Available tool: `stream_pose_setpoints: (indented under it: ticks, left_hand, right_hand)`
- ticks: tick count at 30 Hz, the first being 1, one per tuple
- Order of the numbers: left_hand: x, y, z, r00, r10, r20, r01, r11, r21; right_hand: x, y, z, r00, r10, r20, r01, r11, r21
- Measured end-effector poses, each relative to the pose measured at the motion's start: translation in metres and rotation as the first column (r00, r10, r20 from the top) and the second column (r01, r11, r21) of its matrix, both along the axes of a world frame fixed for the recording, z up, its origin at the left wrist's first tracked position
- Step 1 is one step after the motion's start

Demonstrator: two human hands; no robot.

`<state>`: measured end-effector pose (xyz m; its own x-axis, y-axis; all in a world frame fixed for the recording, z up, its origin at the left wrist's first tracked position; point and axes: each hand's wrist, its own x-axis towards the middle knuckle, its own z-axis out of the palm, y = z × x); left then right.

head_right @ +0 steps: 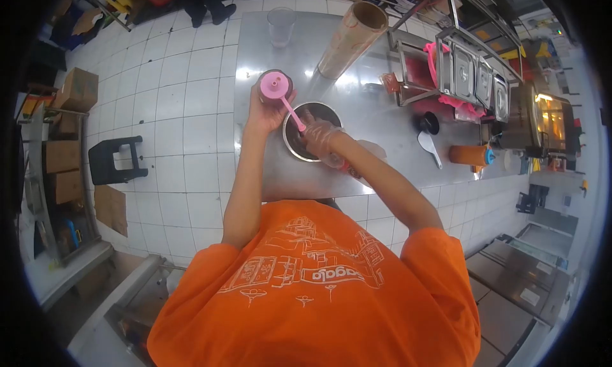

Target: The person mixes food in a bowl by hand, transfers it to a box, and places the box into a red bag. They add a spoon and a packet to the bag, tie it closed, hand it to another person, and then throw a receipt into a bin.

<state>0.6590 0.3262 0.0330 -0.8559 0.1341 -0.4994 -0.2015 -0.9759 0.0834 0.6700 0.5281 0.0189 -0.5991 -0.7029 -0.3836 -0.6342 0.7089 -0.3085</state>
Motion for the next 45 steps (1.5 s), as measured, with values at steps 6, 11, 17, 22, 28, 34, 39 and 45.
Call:
stream_pose_setpoints:
  ticks: [6,11,17,22,28,34,39,45]
  left_hand:
    - [-0.003,-0.006,0.002,0.996,-0.088,-0.015,0.088,0.996,0.03]
    - [-0.007,-0.006,-0.017,0.995,-0.093,-0.041,0.094,0.996,0.009]
    - [-0.012,-0.013,-0.026,0.995,-0.093,-0.024,0.094,0.995,0.042]
    - [-0.014,-0.015,-0.018,0.995,-0.097,0.031,0.095,0.992,0.077]
    - [-0.012,-0.018,-0.026,0.98,-0.197,0.015,0.197,0.98,0.015]
    - [0.045,-0.01,-0.053,0.912,-0.268,0.311,0.394,0.783,-0.481]
    - [0.091,0.011,-0.061,0.809,-0.512,0.288,0.512,0.374,-0.773]
    - [0.098,0.015,-0.054,0.858,-0.475,0.196,0.44,0.479,-0.759]
  right_hand:
    - [0.021,-0.042,0.052,0.889,-0.455,0.038,0.433,0.866,0.249]
    - [0.021,-0.03,0.015,0.927,-0.376,0.012,0.369,0.914,0.169]
    - [0.025,-0.015,0.035,0.935,-0.342,0.092,0.338,0.939,0.053]
    - [0.041,-0.032,0.04,0.898,-0.437,0.053,0.44,0.889,-0.128]
    - [0.033,-0.037,0.033,0.885,-0.455,0.095,0.439,0.886,0.15]
    - [0.038,-0.007,0.006,0.944,-0.3,0.136,0.323,0.923,-0.207]
    - [0.055,-0.031,0.039,0.842,-0.537,0.06,0.54,0.836,-0.1]
    - [0.04,-0.026,0.067,0.749,-0.614,0.249,0.658,0.732,-0.175]
